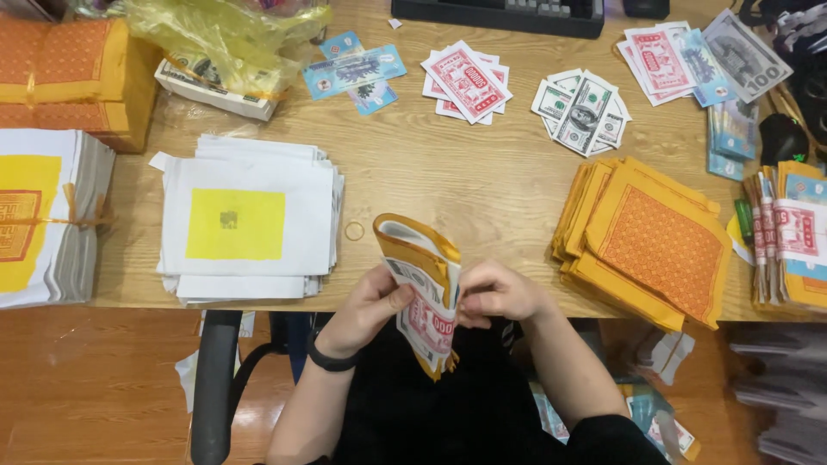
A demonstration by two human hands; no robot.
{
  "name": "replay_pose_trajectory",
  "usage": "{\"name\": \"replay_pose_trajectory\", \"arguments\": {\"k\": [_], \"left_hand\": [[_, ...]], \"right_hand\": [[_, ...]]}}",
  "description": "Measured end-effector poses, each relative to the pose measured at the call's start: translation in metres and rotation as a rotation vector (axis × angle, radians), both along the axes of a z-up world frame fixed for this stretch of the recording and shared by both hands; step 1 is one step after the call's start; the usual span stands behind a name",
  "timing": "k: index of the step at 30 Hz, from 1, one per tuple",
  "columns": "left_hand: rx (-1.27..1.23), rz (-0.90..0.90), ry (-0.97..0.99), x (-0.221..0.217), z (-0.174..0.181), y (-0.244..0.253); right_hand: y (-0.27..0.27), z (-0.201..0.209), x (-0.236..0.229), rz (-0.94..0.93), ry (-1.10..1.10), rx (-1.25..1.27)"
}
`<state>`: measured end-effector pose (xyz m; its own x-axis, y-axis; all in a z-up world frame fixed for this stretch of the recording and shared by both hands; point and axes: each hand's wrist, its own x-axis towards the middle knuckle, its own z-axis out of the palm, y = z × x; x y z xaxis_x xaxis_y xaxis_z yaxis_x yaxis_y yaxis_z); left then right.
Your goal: The person organizes and bundles stacks of decorative yellow paper and play money. The person folds a larger yellow paper over a stack of play money, secures the bundle with a rubber band, and places it on a table.
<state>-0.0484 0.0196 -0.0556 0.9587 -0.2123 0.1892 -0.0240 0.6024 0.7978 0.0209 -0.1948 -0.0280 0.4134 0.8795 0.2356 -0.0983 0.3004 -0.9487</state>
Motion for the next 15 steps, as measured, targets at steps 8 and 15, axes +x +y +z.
{"name": "replay_pose_trajectory", "arguments": {"k": [8,15], "left_hand": [[0.231,0.123,-0.11,0.004,0.019,0.016],[0.415,0.353,-0.185,0.002,0.062,0.0]], "right_hand": [[0.009,0.04,0.003,-0.535,-0.563,-0.14],[0.021,0.083,-0.009,-0.937,-0.731,-0.139]]}}
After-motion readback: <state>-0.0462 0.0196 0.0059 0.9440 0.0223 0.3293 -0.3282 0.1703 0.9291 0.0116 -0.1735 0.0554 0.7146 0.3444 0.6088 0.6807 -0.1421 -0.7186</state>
